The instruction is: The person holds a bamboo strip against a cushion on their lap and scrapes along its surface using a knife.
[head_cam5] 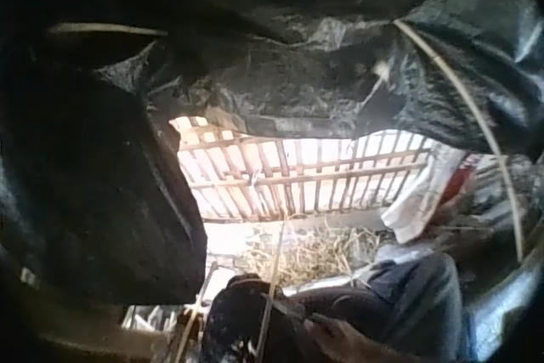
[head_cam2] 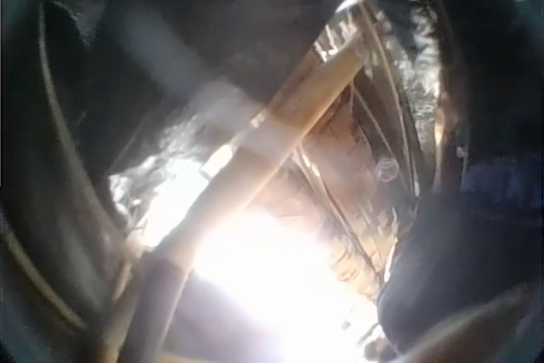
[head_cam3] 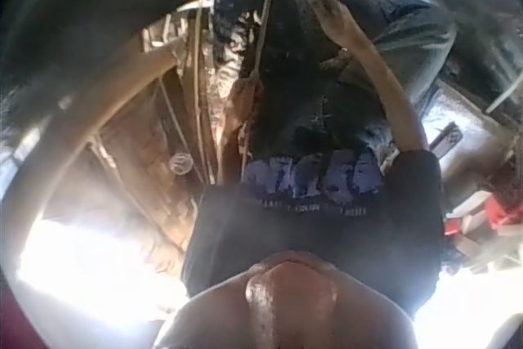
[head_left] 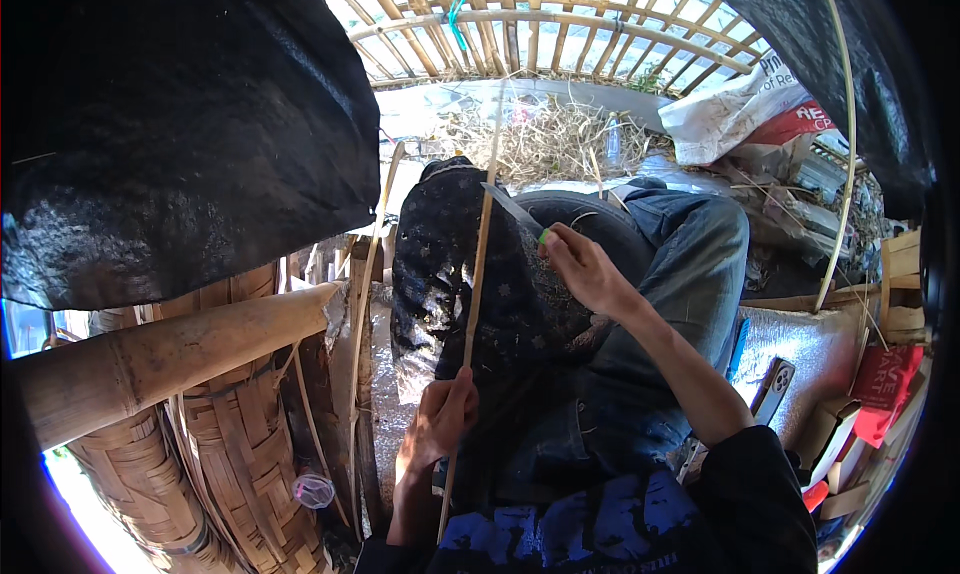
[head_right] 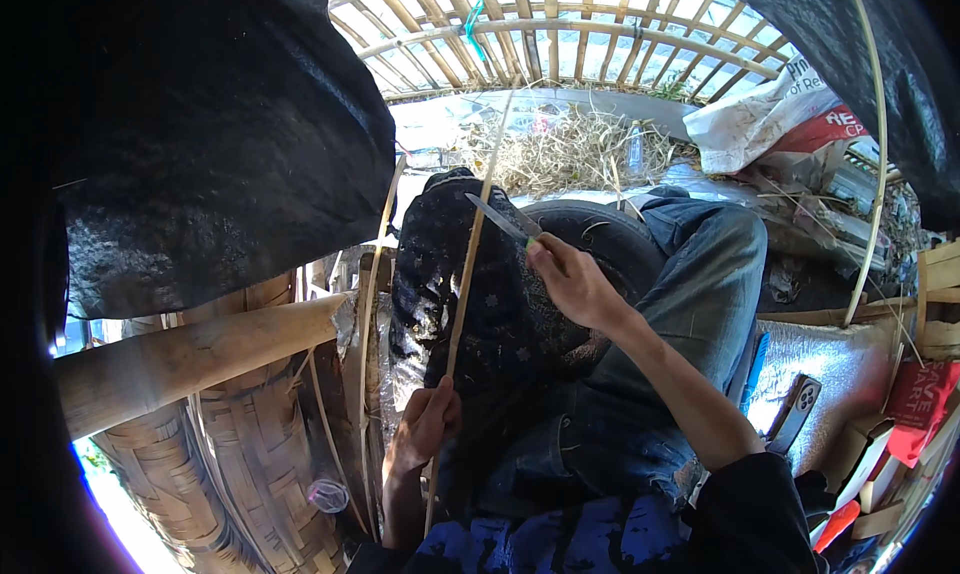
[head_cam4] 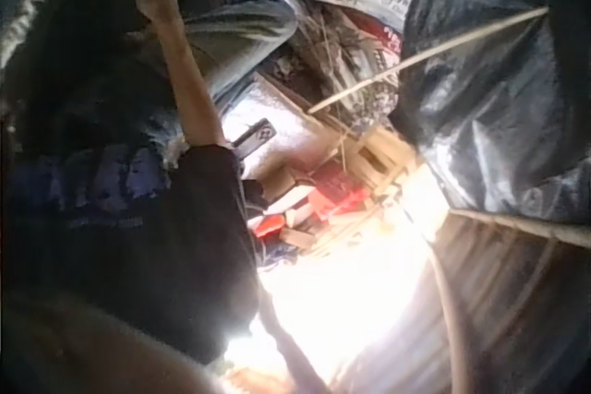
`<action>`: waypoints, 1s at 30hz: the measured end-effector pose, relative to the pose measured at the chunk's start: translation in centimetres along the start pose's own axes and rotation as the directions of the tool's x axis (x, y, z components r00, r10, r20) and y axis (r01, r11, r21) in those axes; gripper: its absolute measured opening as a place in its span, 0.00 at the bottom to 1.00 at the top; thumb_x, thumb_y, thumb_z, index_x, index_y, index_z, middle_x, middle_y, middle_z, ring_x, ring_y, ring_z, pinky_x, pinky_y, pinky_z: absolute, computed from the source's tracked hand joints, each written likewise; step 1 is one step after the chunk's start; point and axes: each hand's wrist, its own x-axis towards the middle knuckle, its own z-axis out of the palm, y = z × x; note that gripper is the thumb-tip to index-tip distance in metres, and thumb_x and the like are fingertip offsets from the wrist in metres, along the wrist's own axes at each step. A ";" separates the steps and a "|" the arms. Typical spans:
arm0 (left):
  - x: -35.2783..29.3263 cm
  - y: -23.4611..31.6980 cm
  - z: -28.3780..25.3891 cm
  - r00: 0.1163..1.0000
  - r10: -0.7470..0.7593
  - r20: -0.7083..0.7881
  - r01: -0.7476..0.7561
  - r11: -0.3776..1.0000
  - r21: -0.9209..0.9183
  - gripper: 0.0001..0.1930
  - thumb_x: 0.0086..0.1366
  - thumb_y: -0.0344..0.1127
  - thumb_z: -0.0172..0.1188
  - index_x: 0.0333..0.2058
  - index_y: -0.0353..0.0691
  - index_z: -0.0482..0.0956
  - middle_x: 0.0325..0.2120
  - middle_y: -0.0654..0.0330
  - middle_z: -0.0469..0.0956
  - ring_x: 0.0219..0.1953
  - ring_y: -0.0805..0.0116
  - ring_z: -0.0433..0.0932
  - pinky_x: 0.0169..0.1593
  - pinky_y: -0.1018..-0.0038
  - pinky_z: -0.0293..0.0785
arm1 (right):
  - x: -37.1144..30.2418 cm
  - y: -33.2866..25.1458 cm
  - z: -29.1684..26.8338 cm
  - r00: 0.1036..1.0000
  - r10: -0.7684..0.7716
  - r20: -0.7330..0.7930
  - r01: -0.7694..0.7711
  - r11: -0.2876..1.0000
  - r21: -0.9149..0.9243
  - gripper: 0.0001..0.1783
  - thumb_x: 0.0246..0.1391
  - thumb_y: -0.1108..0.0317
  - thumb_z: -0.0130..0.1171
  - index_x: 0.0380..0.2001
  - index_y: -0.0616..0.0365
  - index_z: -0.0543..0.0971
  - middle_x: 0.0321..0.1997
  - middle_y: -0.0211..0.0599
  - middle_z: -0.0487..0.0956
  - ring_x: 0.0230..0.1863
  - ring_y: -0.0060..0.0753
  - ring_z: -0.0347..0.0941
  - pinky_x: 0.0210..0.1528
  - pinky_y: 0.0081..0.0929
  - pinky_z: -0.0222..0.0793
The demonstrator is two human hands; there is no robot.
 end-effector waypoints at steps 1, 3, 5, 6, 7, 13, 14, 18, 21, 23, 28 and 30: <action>0.1 0.5 0.1 1.000 0.000 0.005 0.000 1.000 0.004 0.28 0.69 0.53 0.41 0.14 0.40 0.63 0.09 0.68 0.57 0.14 0.79 0.58 0.18 0.79 0.51 | -0.3 0.1 0.3 0.999 0.041 -0.008 -0.041 0.998 -0.049 0.22 0.64 0.52 0.40 0.27 0.62 0.68 0.17 0.29 0.63 0.21 0.17 0.57 0.24 0.25 0.56; -0.1 1.5 0.5 0.999 -0.038 0.017 0.036 0.997 0.064 0.28 0.69 0.52 0.39 0.12 0.43 0.61 0.09 0.68 0.57 0.13 0.79 0.57 0.19 0.79 0.51 | -0.3 1.1 1.3 0.996 0.084 -0.023 -0.085 0.992 -0.096 0.22 0.64 0.52 0.40 0.29 0.61 0.68 0.17 0.28 0.63 0.21 0.17 0.57 0.24 0.24 0.57; 0.0 1.8 0.6 0.999 -0.031 0.025 0.029 0.998 0.048 0.27 0.69 0.51 0.40 0.12 0.43 0.62 0.09 0.69 0.57 0.13 0.79 0.58 0.19 0.79 0.51 | 0.3 2.6 2.3 0.992 0.126 0.018 -0.128 0.982 0.139 0.21 0.63 0.51 0.43 0.30 0.60 0.68 0.18 0.27 0.64 0.22 0.16 0.58 0.24 0.24 0.57; 0.0 1.8 0.6 0.999 -0.027 0.020 0.027 0.999 0.024 0.27 0.69 0.49 0.40 0.12 0.42 0.63 0.09 0.70 0.57 0.14 0.79 0.58 0.19 0.78 0.52 | 0.6 2.4 2.6 0.995 0.102 0.009 -0.102 0.979 0.178 0.22 0.61 0.49 0.46 0.26 0.59 0.68 0.17 0.24 0.64 0.21 0.15 0.58 0.23 0.23 0.57; 0.1 1.4 0.6 1.000 -0.026 0.018 0.026 0.999 0.027 0.27 0.69 0.49 0.40 0.12 0.42 0.63 0.09 0.70 0.57 0.14 0.79 0.58 0.19 0.78 0.52 | 1.1 1.9 2.9 0.995 0.099 0.008 -0.099 0.978 0.181 0.22 0.61 0.49 0.46 0.26 0.59 0.68 0.17 0.24 0.64 0.21 0.15 0.58 0.23 0.23 0.57; -1.4 2.1 3.7 0.784 0.568 -0.252 -0.127 0.544 0.829 0.22 0.64 0.42 0.52 0.13 0.39 0.68 0.06 0.54 0.67 0.09 0.58 0.69 0.16 0.65 0.61 | 3.1 -0.8 3.7 0.972 0.234 0.015 -0.233 0.957 0.172 0.25 0.54 0.46 0.56 0.19 0.58 0.70 0.14 0.21 0.62 0.19 0.12 0.56 0.21 0.22 0.54; -1.6 2.4 3.9 0.773 0.580 -0.257 -0.102 0.514 0.852 0.20 0.63 0.41 0.53 0.13 0.40 0.69 0.07 0.53 0.68 0.10 0.55 0.70 0.15 0.63 0.61 | 3.3 -0.9 3.8 0.973 0.229 -0.009 -0.222 0.951 0.215 0.22 0.53 0.48 0.57 0.23 0.58 0.73 0.14 0.19 0.62 0.16 0.11 0.55 0.17 0.20 0.51; -1.1 1.7 3.3 0.711 0.654 -0.259 -0.122 0.477 0.870 0.19 0.62 0.41 0.55 0.15 0.40 0.70 0.07 0.52 0.69 0.09 0.51 0.70 0.15 0.61 0.61 | 3.8 -2.7 3.6 0.934 0.357 0.011 -0.344 0.891 0.298 0.17 0.54 0.54 0.59 0.27 0.57 0.75 0.13 0.18 0.61 0.12 0.10 0.54 0.14 0.18 0.47; -1.3 2.3 3.0 0.784 0.581 -0.220 -0.177 0.549 0.817 0.18 0.63 0.42 0.53 0.17 0.39 0.71 0.08 0.51 0.69 0.11 0.57 0.71 0.17 0.65 0.62 | 3.9 -1.5 3.4 0.946 0.315 0.077 -0.318 0.857 0.406 0.14 0.54 0.57 0.60 0.28 0.58 0.76 0.13 0.18 0.61 0.13 0.10 0.53 0.14 0.18 0.48; -0.7 2.4 2.7 0.830 0.498 -0.250 -0.223 0.708 0.670 0.19 0.65 0.42 0.51 0.18 0.38 0.71 0.08 0.54 0.68 0.11 0.64 0.69 0.18 0.69 0.61 | 3.8 -1.1 3.5 0.961 0.266 0.081 -0.276 0.882 0.382 0.14 0.54 0.57 0.60 0.29 0.58 0.76 0.14 0.19 0.61 0.13 0.10 0.54 0.14 0.17 0.48; 0.8 1.0 1.4 0.960 0.142 -0.242 -0.119 0.987 0.109 0.21 0.68 0.44 0.47 0.19 0.37 0.70 0.10 0.64 0.63 0.15 0.80 0.61 0.21 0.78 0.55 | 3.2 -0.3 4.4 0.997 0.071 -0.011 -0.067 0.968 0.241 0.19 0.56 0.54 0.56 0.23 0.60 0.76 0.17 0.21 0.65 0.21 0.12 0.58 0.23 0.20 0.55; 0.7 1.0 1.7 0.964 0.164 -0.208 -0.161 0.987 0.029 0.22 0.68 0.44 0.46 0.18 0.38 0.68 0.10 0.69 0.61 0.15 0.83 0.58 0.20 0.80 0.51 | 2.5 0.0 3.2 0.985 0.169 0.022 -0.169 0.950 0.263 0.23 0.57 0.50 0.53 0.22 0.61 0.75 0.17 0.21 0.65 0.21 0.13 0.57 0.23 0.20 0.54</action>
